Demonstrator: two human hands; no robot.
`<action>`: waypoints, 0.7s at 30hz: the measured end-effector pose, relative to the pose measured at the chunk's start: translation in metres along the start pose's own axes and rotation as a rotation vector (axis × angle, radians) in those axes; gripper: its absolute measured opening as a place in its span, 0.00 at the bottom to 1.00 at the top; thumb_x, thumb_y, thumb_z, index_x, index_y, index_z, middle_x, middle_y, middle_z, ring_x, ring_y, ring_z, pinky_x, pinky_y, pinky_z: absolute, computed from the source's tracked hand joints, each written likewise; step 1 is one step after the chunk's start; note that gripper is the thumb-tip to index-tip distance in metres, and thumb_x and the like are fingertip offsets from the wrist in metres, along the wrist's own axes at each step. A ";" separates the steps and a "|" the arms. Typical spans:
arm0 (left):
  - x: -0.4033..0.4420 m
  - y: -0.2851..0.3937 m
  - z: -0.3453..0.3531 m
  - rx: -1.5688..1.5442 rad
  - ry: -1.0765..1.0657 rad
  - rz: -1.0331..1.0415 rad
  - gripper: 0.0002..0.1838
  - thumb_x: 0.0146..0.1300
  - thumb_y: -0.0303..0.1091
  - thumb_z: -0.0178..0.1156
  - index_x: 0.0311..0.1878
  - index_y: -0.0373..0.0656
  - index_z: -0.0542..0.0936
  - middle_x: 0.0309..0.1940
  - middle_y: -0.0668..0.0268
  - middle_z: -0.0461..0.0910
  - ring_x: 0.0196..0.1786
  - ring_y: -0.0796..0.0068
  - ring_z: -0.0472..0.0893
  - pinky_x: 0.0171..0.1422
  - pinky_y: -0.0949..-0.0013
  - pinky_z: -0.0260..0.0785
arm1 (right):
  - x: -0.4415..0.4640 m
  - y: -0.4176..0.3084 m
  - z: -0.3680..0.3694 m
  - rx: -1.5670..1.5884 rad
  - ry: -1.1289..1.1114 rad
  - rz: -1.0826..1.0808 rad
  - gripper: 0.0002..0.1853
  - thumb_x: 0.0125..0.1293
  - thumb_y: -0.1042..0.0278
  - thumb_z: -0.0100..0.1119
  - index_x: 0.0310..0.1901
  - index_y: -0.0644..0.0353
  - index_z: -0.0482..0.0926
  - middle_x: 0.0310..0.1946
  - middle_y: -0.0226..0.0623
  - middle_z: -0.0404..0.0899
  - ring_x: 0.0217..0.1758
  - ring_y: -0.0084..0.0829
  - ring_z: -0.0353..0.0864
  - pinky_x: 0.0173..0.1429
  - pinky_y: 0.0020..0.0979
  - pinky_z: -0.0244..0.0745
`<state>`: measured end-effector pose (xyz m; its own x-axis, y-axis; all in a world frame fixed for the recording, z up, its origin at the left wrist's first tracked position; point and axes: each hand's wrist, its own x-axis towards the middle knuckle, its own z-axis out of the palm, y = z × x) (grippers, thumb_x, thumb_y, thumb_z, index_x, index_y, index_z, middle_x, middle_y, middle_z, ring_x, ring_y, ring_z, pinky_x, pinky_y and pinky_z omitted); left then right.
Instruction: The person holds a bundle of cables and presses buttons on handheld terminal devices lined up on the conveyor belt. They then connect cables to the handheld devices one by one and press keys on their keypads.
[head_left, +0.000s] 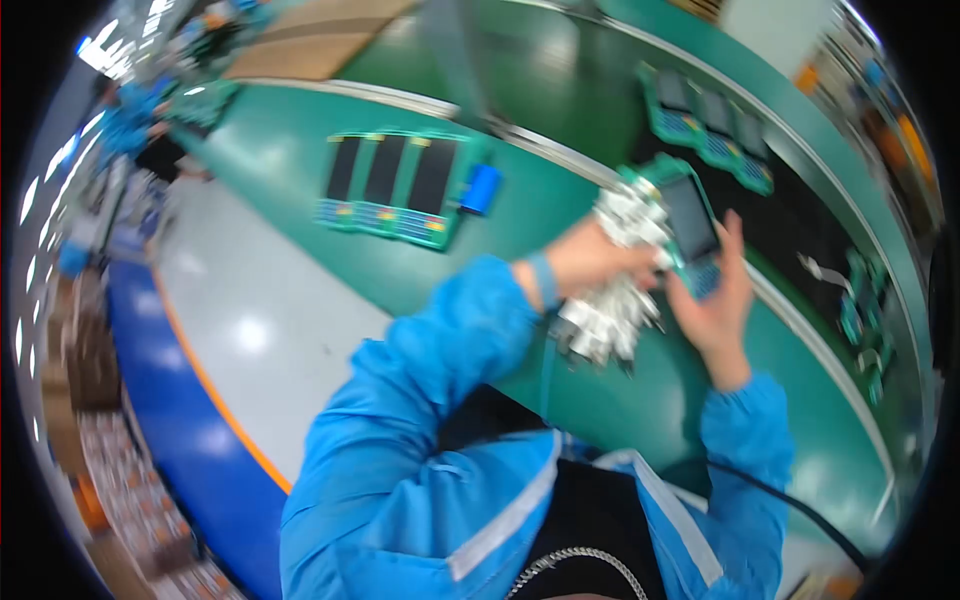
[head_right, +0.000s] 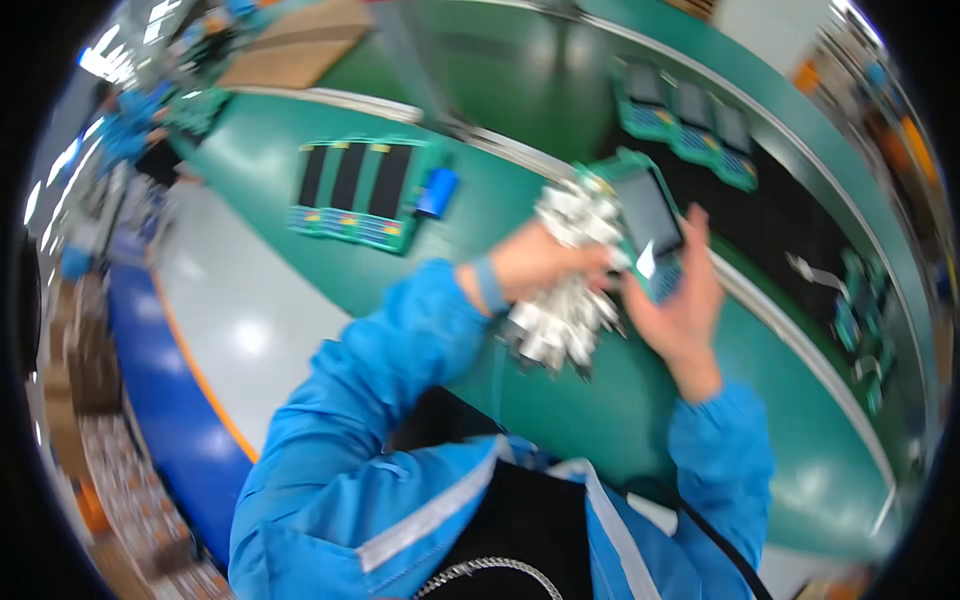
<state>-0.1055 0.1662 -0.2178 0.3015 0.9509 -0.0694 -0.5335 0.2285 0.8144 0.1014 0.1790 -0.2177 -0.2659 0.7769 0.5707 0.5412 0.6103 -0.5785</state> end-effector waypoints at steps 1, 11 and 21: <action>0.007 -0.006 -0.013 0.049 -0.067 0.042 0.12 0.66 0.28 0.64 0.49 0.38 0.76 0.38 0.64 0.82 0.37 0.72 0.84 0.42 0.65 0.81 | 0.002 0.007 -0.009 0.068 -0.042 0.016 0.40 0.49 0.70 0.70 0.67 0.62 0.68 0.73 0.54 0.60 0.70 0.44 0.70 0.68 0.38 0.67; 0.021 0.017 -0.031 0.038 0.155 0.010 0.07 0.71 0.36 0.59 0.42 0.42 0.75 0.23 0.65 0.79 0.25 0.75 0.77 0.32 0.67 0.74 | 0.100 0.242 -0.143 -0.606 0.241 0.428 0.39 0.67 0.43 0.57 0.69 0.67 0.65 0.63 0.61 0.70 0.67 0.55 0.70 0.69 0.41 0.66; 0.018 0.020 -0.033 -0.145 0.092 -0.020 0.07 0.68 0.33 0.61 0.42 0.41 0.77 0.25 0.65 0.80 0.26 0.75 0.81 0.33 0.68 0.76 | 0.042 0.303 -0.208 -1.093 0.225 0.138 0.21 0.73 0.56 0.52 0.50 0.71 0.74 0.47 0.60 0.77 0.52 0.55 0.77 0.57 0.46 0.74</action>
<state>-0.1367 0.1942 -0.2219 0.2433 0.9594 -0.1429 -0.6386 0.2693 0.7209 0.4203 0.3639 -0.2476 -0.0593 0.7141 0.6976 0.9931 -0.0287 0.1138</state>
